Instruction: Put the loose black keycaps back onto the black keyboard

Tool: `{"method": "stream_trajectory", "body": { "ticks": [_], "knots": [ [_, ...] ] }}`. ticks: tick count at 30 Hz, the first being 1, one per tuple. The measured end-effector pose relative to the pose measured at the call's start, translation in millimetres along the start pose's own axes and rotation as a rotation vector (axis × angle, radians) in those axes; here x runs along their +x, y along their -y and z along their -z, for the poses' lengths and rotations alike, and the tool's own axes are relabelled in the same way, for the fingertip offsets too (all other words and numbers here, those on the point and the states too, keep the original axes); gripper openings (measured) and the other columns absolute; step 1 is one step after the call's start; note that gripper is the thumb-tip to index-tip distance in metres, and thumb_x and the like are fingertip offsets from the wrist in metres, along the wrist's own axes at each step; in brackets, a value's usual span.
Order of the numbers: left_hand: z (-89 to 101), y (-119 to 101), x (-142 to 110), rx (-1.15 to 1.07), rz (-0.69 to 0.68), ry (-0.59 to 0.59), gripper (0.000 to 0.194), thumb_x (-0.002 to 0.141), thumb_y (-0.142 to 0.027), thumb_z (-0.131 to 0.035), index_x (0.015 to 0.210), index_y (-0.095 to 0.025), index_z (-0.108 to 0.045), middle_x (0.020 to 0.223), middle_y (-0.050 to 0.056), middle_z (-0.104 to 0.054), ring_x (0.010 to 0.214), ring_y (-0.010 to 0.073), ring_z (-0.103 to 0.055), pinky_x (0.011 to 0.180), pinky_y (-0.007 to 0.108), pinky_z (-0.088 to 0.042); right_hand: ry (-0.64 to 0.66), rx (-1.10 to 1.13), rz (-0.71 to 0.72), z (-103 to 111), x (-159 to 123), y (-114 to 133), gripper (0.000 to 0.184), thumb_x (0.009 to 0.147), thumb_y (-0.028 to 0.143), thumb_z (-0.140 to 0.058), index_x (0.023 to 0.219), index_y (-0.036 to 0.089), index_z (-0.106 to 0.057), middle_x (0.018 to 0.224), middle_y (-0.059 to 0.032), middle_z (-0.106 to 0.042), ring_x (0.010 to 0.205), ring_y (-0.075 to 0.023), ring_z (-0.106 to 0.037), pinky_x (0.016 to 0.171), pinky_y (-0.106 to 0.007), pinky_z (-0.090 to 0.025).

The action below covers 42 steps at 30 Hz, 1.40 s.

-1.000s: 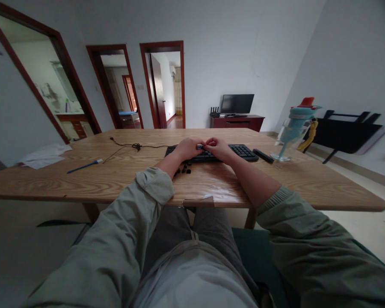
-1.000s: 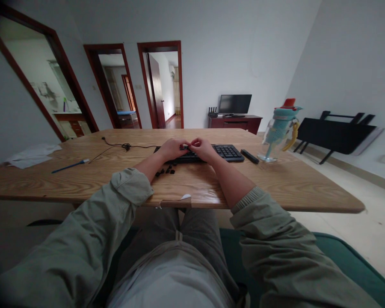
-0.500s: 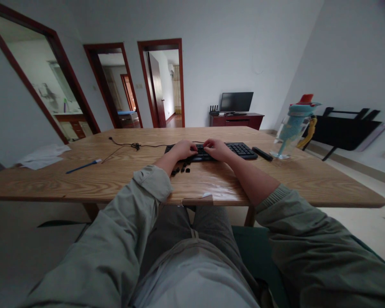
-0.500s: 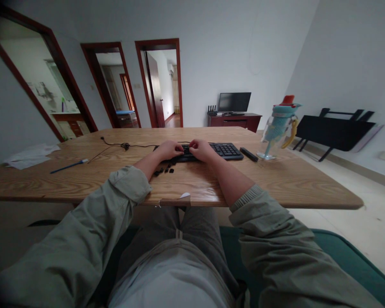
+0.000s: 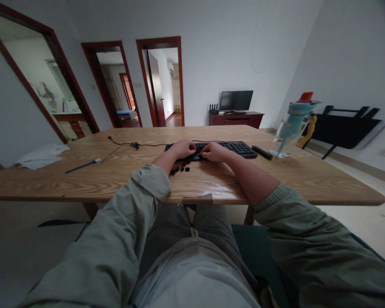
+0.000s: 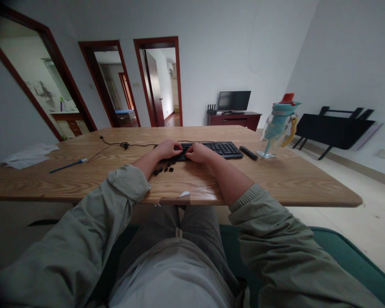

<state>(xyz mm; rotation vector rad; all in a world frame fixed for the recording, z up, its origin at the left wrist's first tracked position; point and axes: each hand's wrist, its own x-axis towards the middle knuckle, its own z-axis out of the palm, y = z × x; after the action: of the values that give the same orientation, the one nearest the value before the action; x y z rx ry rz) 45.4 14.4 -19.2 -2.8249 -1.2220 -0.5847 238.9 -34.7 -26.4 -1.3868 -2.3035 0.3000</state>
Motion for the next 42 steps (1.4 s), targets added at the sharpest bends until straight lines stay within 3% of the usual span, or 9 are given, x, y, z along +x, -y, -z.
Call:
{"method": "stream_trajectory", "body": {
  "ticks": [11, 26, 30, 34, 37, 42],
  "knots": [
    [0.3, -1, 1, 0.014, -0.047, 0.022, 0.026, 0.076, -0.026, -0.058, 0.091, -0.016, -0.076, 0.082, 0.006, -0.073, 0.064, 0.0149, -0.059, 0.062, 0.024, -0.041, 0.022, -0.006, -0.008, 0, 1, 0, 0.030, 0.080, 0.027, -0.052, 0.092, 0.019, -0.078, 0.074, -0.0024, -0.072, 0.059, -0.0144, -0.054, 0.057, -0.026, -0.037],
    [0.8, -5, 1, 0.005, -0.072, 0.032, 0.023, 0.074, -0.023, -0.059, 0.091, -0.017, -0.074, 0.084, 0.005, -0.072, 0.072, 0.0153, -0.061, 0.068, 0.024, -0.044, 0.008, 0.023, -0.006, -1, 2, -3, 0.026, 0.078, 0.027, -0.054, 0.088, 0.021, -0.078, 0.071, -0.0020, -0.070, 0.060, -0.0151, -0.055, 0.058, -0.026, -0.037],
    [0.6, -4, 2, -0.340, 0.017, -0.072, 0.021, 0.073, -0.024, -0.063, 0.090, -0.013, -0.070, 0.084, 0.005, -0.070, 0.073, 0.0146, -0.060, 0.069, 0.026, -0.047, -0.020, 0.012, 0.031, 0, -1, 0, 0.027, 0.078, 0.025, -0.053, 0.091, 0.020, -0.076, 0.073, -0.0020, -0.070, 0.061, -0.0137, -0.054, 0.059, -0.025, -0.037],
    [5.9, -3, 1, -0.816, 0.180, -0.274, 0.032, 0.079, -0.032, -0.063, 0.104, -0.013, -0.062, 0.097, 0.009, -0.069, 0.078, 0.0136, -0.061, 0.066, 0.024, -0.046, -0.330, -0.033, 0.035, 2, -1, 7, 0.029, 0.077, 0.031, -0.056, 0.100, 0.019, -0.070, 0.074, -0.0020, -0.066, 0.062, -0.0134, -0.052, 0.059, -0.025, -0.034],
    [10.1, -8, -2, -0.987, 0.223, -0.218, 0.030, 0.081, -0.031, -0.063, 0.106, -0.014, -0.060, 0.100, 0.009, -0.068, 0.074, 0.0113, -0.060, 0.062, 0.022, -0.044, -0.473, -0.056, 0.046, 3, 0, 11, 0.032, 0.077, 0.035, -0.058, 0.103, 0.018, -0.066, 0.072, -0.0011, -0.063, 0.063, -0.0133, -0.051, 0.060, -0.025, -0.033],
    [12.6, -18, -7, -1.085, 0.203, -0.100, 0.026, 0.077, -0.029, -0.068, 0.097, -0.013, -0.063, 0.091, 0.006, -0.067, 0.068, 0.0093, -0.057, 0.061, 0.022, -0.043, -0.524, -0.093, 0.076, 1, -1, 15, 0.026, 0.080, 0.036, -0.055, 0.096, 0.018, -0.065, 0.069, -0.0009, -0.061, 0.062, -0.0133, -0.050, 0.060, -0.025, -0.031]
  ]
}}
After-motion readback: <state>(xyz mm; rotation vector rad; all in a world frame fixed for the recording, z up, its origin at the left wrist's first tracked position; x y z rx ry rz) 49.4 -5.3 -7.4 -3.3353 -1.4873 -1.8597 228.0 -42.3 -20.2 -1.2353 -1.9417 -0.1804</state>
